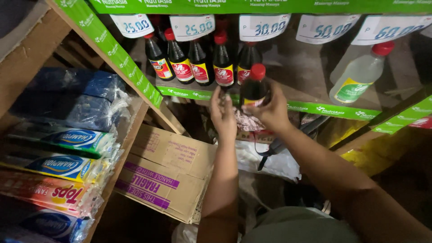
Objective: Stocking grocery store shelves with soy sauce and canned goods.
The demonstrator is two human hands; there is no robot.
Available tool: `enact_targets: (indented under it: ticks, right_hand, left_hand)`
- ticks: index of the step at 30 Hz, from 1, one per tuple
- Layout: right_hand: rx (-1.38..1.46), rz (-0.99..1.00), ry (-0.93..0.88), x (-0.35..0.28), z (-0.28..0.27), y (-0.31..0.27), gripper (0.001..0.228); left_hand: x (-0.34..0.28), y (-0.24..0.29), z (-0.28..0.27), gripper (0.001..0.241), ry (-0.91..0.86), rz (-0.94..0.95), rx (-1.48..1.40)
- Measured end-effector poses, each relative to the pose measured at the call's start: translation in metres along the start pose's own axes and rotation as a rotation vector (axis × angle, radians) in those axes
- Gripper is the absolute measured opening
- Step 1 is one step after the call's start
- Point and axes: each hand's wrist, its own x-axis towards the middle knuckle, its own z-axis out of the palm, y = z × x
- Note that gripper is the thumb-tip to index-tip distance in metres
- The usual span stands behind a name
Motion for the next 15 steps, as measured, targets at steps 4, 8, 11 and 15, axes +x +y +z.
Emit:
enact_targets:
  ticks: [4,8,11,15]
  right_hand:
    - [0.055,-0.016,0.074,0.017,0.020,0.034,0.082]
    - [-0.041,0.017,0.168,0.031,0.026,0.041,0.090]
    - [-0.059,0.016,0.190,0.037,0.027,0.046,0.087]
    - [-0.093,-0.089,0.220,0.048,0.028,0.047,0.084]
  left_hand:
    - [0.008,-0.033,0.008,0.055,0.020,-0.123,-0.046]
    - [0.013,-0.048,0.018,0.057,-0.010,-0.116,-0.158]
    - [0.018,-0.049,0.024,0.059,-0.016,-0.119,-0.099]
    - [0.028,-0.056,0.036,0.066,-0.030,-0.090,-0.084]
